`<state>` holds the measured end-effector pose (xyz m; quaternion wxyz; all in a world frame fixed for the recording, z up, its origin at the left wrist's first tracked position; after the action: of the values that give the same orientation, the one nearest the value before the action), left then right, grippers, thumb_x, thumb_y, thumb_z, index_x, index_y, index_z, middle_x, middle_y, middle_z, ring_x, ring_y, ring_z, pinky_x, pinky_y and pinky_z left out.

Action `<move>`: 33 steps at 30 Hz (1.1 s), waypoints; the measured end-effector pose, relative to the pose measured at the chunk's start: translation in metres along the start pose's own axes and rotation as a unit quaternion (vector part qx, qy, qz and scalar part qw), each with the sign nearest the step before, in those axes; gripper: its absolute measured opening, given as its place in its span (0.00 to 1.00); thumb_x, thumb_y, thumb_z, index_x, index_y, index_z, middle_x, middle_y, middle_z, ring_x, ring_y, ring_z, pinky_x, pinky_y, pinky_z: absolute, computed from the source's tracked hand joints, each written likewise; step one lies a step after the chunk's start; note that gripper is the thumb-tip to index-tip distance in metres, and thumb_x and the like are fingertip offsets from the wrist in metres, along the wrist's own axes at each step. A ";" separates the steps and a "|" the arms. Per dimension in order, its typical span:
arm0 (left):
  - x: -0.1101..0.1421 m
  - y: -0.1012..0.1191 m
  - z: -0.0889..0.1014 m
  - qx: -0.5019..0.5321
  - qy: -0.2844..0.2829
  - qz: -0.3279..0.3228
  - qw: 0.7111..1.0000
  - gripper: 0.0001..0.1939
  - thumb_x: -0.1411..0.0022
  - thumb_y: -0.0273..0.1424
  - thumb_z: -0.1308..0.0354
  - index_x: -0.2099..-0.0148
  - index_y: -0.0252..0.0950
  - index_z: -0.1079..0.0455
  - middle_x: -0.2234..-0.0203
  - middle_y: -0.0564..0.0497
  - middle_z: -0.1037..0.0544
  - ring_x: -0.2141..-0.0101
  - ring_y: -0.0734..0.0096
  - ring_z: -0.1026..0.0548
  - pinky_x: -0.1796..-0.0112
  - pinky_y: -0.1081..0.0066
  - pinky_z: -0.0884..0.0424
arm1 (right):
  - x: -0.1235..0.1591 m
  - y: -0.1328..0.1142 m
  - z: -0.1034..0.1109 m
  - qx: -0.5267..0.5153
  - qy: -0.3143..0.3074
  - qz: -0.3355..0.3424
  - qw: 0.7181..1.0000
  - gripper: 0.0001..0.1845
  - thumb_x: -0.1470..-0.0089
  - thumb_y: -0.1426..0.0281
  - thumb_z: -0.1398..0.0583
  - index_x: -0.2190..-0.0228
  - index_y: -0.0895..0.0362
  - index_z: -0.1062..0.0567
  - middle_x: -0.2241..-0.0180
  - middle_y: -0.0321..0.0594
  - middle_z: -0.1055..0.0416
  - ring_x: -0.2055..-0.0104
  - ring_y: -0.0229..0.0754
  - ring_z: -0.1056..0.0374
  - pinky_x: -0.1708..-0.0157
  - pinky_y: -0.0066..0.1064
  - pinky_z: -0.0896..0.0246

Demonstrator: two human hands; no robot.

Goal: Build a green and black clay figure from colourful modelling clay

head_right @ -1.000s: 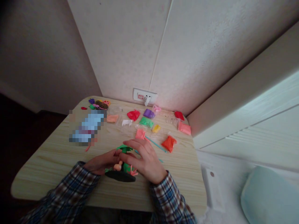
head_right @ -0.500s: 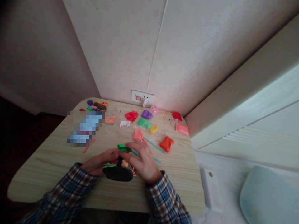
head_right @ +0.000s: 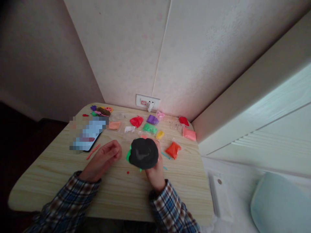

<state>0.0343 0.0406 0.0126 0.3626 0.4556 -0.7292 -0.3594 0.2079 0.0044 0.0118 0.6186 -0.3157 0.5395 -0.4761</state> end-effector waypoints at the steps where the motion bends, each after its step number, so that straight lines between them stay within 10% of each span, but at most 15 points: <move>1: 0.001 0.004 -0.001 -0.036 0.014 -0.038 0.999 0.10 0.51 0.30 0.36 0.73 0.33 0.35 0.83 0.58 0.34 0.79 0.82 0.37 0.77 0.81 0.40 | -0.001 0.002 0.000 -0.034 0.011 -0.022 0.999 0.16 0.45 0.62 0.44 0.55 0.49 0.29 0.55 0.41 0.31 0.52 0.47 0.36 0.52 0.43 0.41; 8: 0.009 0.014 -0.008 -0.206 0.031 -0.170 0.963 0.04 0.48 0.27 0.40 0.66 0.34 0.30 0.73 0.52 0.26 0.71 0.74 0.27 0.68 0.74 0.31 | -0.002 0.011 -0.002 -0.210 0.007 -0.153 0.966 0.11 0.52 0.65 0.37 0.63 0.50 0.23 0.61 0.36 0.25 0.57 0.43 0.31 0.54 0.37 0.38; 16: 0.021 0.018 -0.014 -0.378 -0.047 -0.376 0.844 0.09 0.44 0.20 0.44 0.63 0.37 0.28 0.71 0.51 0.26 0.67 0.72 0.28 0.66 0.71 0.31 | -0.006 0.007 -0.004 -0.177 -0.031 -0.132 0.975 0.13 0.54 0.63 0.36 0.63 0.49 0.23 0.62 0.37 0.25 0.60 0.43 0.31 0.56 0.39 0.36; 33: 0.023 0.017 -0.020 -0.460 -0.074 -0.445 0.765 0.15 0.46 0.17 0.43 0.58 0.37 0.32 0.67 0.50 0.25 0.64 0.70 0.28 0.62 0.68 0.31 | -0.006 0.006 -0.005 -0.147 -0.048 -0.127 0.980 0.13 0.52 0.61 0.38 0.63 0.51 0.24 0.60 0.38 0.27 0.58 0.43 0.33 0.57 0.37 0.37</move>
<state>0.0375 0.0210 0.0415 0.2730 0.4797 -0.2162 -0.8054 0.2049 0.0133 0.0072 0.5254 -0.4916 0.5285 -0.4505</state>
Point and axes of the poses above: each hand's wrist, its own x-axis away from the middle knuckle, its own z-axis out of the back of the hand, y = z × x, the point moved 2 cm from there along -x, towards the middle knuckle
